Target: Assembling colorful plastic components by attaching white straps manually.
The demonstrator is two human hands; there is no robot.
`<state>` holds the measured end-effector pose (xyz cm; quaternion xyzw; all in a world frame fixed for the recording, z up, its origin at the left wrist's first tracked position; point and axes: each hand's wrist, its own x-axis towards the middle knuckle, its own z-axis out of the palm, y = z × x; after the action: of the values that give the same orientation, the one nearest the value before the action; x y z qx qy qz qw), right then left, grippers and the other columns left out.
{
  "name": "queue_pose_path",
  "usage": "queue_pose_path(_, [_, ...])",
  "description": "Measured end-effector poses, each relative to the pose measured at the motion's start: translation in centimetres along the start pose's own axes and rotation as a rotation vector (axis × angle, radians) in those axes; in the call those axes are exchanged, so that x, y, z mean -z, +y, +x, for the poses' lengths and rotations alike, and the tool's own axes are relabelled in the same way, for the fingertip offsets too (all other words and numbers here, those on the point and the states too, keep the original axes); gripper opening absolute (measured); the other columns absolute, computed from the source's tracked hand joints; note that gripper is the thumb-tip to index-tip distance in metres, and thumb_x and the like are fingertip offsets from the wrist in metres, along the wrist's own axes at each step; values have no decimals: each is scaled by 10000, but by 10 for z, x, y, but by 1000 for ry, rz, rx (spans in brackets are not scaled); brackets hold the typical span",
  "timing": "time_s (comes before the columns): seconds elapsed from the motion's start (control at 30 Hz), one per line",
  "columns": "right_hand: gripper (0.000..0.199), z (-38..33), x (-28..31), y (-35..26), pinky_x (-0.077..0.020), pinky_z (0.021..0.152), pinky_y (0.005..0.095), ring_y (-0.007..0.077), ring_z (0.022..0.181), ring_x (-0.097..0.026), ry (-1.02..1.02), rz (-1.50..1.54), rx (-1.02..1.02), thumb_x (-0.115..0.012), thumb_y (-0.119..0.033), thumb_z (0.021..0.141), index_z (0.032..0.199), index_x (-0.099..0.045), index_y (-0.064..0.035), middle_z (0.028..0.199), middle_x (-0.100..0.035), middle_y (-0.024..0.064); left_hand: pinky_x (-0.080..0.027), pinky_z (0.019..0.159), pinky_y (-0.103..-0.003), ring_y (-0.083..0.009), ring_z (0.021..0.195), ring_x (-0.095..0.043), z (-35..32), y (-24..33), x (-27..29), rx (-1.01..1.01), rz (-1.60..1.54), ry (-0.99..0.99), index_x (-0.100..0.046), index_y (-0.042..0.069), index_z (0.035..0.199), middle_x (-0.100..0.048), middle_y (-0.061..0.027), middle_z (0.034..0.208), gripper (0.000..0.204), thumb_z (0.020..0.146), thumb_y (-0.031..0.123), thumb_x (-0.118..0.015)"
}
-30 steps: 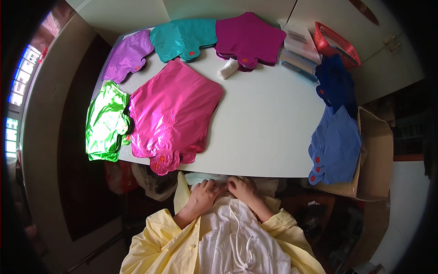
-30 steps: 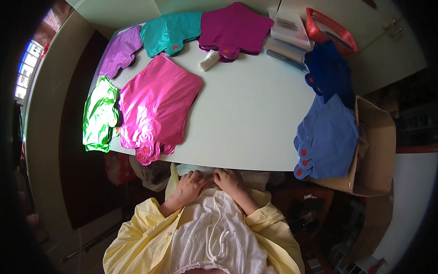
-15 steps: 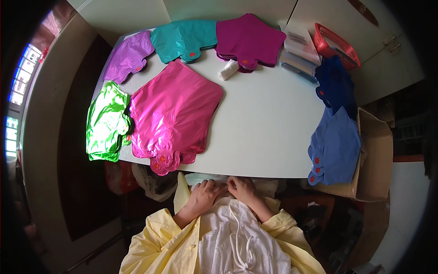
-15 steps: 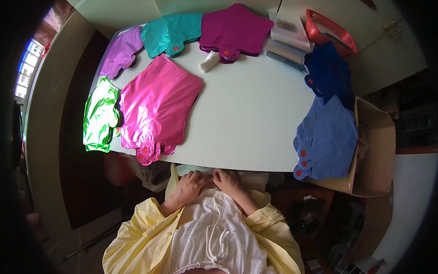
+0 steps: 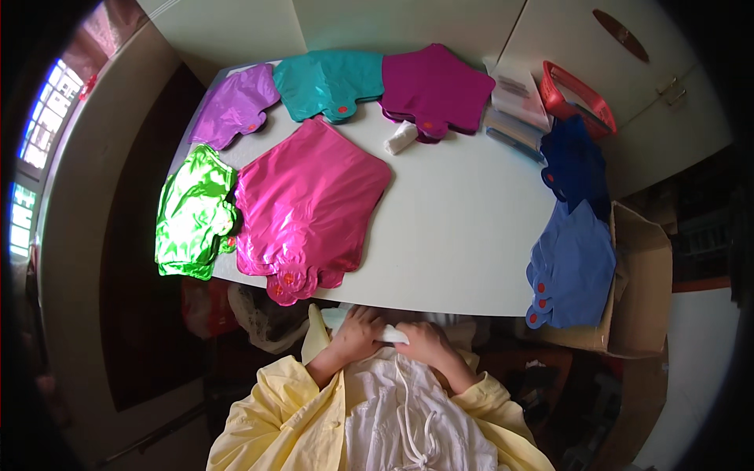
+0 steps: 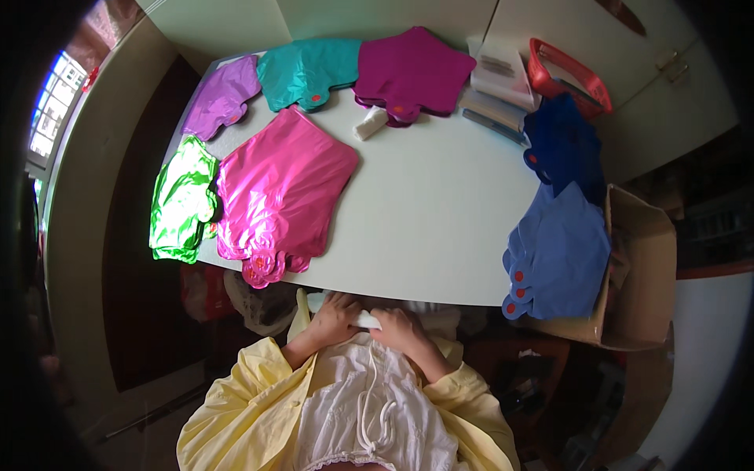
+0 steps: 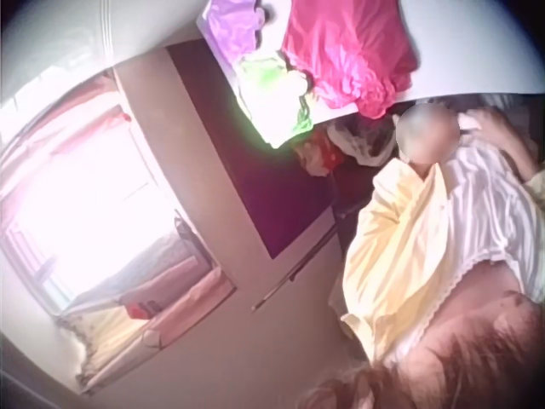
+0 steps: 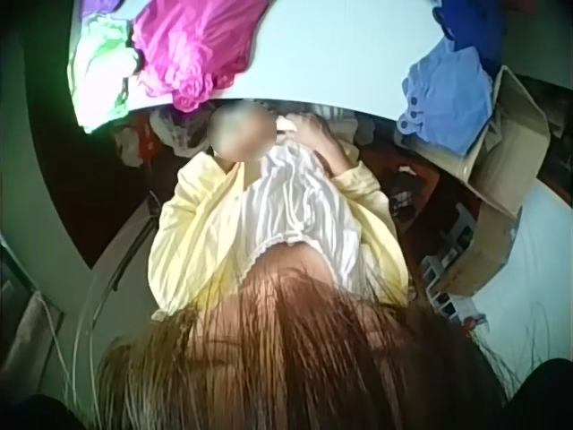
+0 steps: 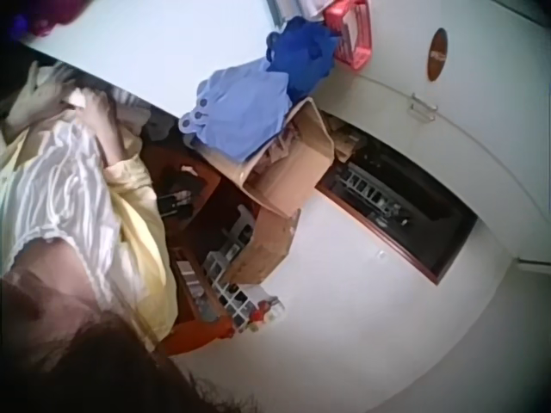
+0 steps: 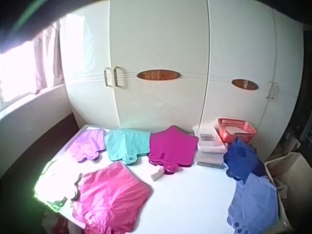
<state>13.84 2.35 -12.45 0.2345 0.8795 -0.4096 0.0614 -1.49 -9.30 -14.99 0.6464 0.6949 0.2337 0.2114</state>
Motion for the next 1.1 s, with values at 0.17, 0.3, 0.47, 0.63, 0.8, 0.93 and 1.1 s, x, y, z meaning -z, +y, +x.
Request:
queue_pose_path(0.17, [201,-29,52,-50,-483,580,406,330,654,-598,131,-16,147,-630,-168,671,843,-591,-72,711,-609,137,-483,651,-415,-324,716,-614,-19,-11,34,216,-269,-202,-605,114,920,-628,-136,748,269,681,219,-669])
queue_pose_path(0.3, [204,-53,87,-71,-488,568,376,287,656,-615,140,-18,204,-640,-189,687,870,-601,-109,715,-622,107,-488,633,-396,-318,691,-619,-72,-52,88,311,-192,-139,-616,108,904,-630,-120,727,283,635,169,-674])
queue_pose_path(0.47, [172,-58,89,-82,-477,515,344,264,579,-602,53,-23,273,-661,-182,670,823,-634,-109,659,-612,91,-473,631,-271,-122,697,-603,-142,-66,178,507,-314,330,-625,23,805,-630,-70,735,243,581,-55,-677])
queue_pose_path(0.63, [178,-62,91,-78,-478,518,342,279,584,-600,35,-29,268,-658,-170,673,837,-636,-106,661,-606,107,-382,542,-239,-110,611,-489,-175,-82,284,313,191,756,-541,9,762,-534,-41,696,240,559,-113,-580])
queue_pose_path(0.8, [222,-81,95,-55,-490,545,370,306,624,-603,83,-32,201,-660,-165,667,878,-631,-101,690,-607,131,-380,604,-218,-71,693,-438,-185,-138,382,258,337,937,-542,15,888,-507,-34,706,290,639,-131,-519])
queue_pose_path(0.93, [227,-112,111,-39,-493,551,350,306,636,-616,173,13,83,-680,-131,646,860,-633,-71,690,-612,135,-421,662,-234,-83,762,-522,-184,-196,432,298,398,969,-561,11,928,-575,-64,744,257,706,-114,-531])
queue_pose_path(1.1, [209,-159,132,-20,-503,583,315,285,665,-647,347,69,-141,-684,-66,646,841,-622,-24,712,-633,143,-473,702,-334,-270,765,-601,-136,-239,458,324,565,892,-603,43,933,-640,-121,823,176,767,-12,-579])
